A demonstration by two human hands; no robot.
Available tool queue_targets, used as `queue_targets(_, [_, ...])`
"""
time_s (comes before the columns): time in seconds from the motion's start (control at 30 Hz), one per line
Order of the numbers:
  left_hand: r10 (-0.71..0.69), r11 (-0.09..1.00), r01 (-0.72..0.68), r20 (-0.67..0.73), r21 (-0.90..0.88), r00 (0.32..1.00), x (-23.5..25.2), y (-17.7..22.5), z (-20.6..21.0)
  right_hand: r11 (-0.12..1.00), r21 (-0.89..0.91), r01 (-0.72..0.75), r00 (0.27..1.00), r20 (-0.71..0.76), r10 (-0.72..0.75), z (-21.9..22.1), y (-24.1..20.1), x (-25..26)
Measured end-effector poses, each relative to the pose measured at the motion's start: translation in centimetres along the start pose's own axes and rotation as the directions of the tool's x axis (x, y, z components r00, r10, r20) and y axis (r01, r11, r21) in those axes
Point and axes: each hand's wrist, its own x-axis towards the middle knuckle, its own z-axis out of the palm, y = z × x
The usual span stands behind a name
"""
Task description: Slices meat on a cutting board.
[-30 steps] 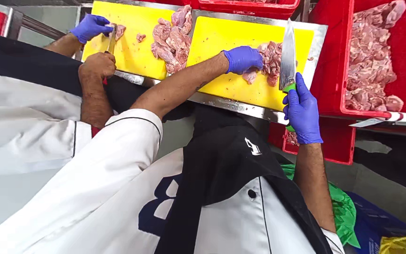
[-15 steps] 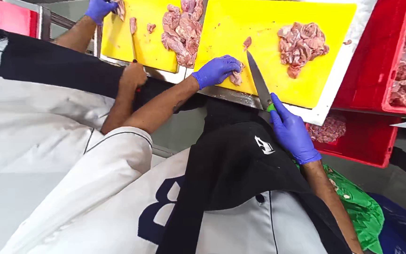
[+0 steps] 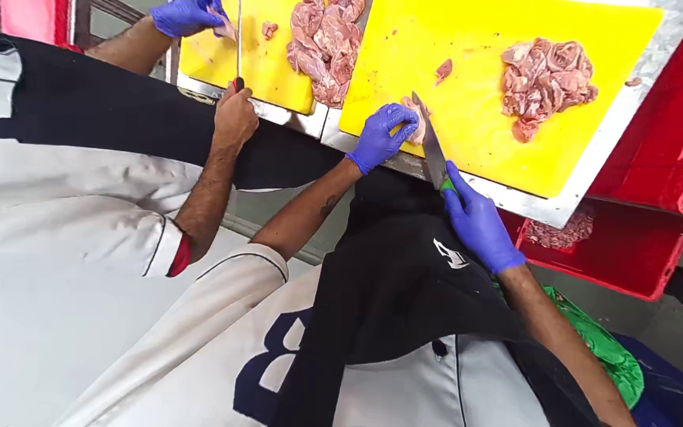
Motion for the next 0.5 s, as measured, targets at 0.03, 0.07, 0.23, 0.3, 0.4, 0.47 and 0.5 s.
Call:
queue_targets(0.03, [-0.014,1.000,0.014,-0.004,0.003,1.000,-0.1,0.0,0.1,1.000,0.001,0.008,1.000,0.002,-0.008,0.1,-0.5,1.4])
queue_targets(0.07, [-0.021,1.000,0.021,-0.006,0.010,1.000,0.2,-0.2,0.0,1.000,-0.007,0.026,1.000,-0.004,-0.026,0.0,-1.0,3.1])
queue_targets(0.23, [-0.049,0.998,0.049,0.008,0.041,0.999,0.9,-0.5,-0.3,0.993,-0.112,0.034,0.999,-0.009,-0.036,-0.7,-2.2,5.2])
queue_targets(0.3, [-0.070,0.995,0.069,0.012,0.076,0.997,0.9,-0.4,-0.4,0.985,-0.173,0.002,1.000,0.026,0.003,-1.1,-1.4,1.8])
queue_targets(0.4, [-0.143,0.979,0.143,-0.007,0.148,0.990,0.7,-0.1,-0.6,0.962,-0.273,-0.014,0.997,0.067,0.034,-2.4,-0.2,-2.4])
queue_targets(0.47, [-0.198,0.952,0.200,-0.032,0.234,0.980,1.0,0.2,-1.0,0.952,-0.306,-0.003,1.000,0.029,0.012,-3.2,0.1,-2.0])
queue_targets(0.5, [-0.223,0.933,0.224,-0.036,0.281,0.974,1.3,0.3,-1.1,0.951,-0.310,-0.010,1.000,-0.023,0.003,-3.6,0.3,-1.0])
